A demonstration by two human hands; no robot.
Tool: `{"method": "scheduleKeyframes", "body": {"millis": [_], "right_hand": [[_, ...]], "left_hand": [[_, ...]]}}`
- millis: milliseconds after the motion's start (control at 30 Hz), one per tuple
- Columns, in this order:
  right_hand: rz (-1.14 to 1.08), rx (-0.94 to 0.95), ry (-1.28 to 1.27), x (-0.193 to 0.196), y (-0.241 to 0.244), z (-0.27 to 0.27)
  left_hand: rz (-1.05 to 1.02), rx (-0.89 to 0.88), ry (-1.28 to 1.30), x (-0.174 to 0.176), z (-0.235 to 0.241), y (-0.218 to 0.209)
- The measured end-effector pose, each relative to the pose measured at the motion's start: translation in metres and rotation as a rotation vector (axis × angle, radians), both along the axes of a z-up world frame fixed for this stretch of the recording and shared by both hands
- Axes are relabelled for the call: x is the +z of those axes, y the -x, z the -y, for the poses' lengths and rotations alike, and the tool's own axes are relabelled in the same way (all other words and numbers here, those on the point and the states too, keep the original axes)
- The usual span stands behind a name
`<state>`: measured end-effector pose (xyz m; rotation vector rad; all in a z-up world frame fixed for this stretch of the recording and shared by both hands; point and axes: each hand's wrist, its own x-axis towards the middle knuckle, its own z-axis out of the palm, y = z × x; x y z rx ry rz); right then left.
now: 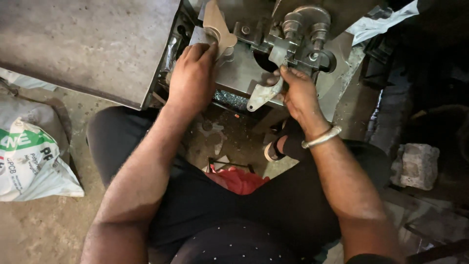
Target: Manually position and punch or shape metal components using an industrial machine press.
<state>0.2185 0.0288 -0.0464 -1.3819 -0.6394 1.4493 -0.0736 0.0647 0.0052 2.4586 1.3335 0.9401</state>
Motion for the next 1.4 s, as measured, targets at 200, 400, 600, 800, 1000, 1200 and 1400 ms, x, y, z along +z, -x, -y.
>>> {"method": "scheduleKeyframes", "body": {"millis": [200, 400, 600, 800, 1000, 1200, 1400], "right_hand": [[-0.065, 0.005, 0.029, -0.009, -0.001, 0.006], [-0.008, -0.127, -0.092, -0.02, -0.001, 0.016], [0.298, -0.025, -0.055, 0.028, -0.016, 0.06], [0.642, -0.251, -0.154, 0.063, -0.077, 0.069], [0.611, -0.263, -0.078, 0.025, -0.142, 0.019], [1.606, -0.212, -0.261, 0.016, -0.121, 0.006], [1.49, -0.261, -0.375, 0.036, -0.084, 0.035]], "left_hand": [[0.113, -0.141, 0.059, 0.034, 0.02, -0.007], [0.191, -0.418, 0.148, 0.025, 0.032, -0.029], [0.116, -0.481, 0.239, -0.01, 0.038, -0.069], [0.143, -0.375, -0.091, -0.028, 0.043, -0.096], [0.013, -0.365, -0.126, -0.026, 0.045, -0.097], [0.019, -0.376, -0.134, -0.023, 0.047, -0.092], [0.092, -0.358, -0.126, -0.032, 0.045, -0.093]]}}
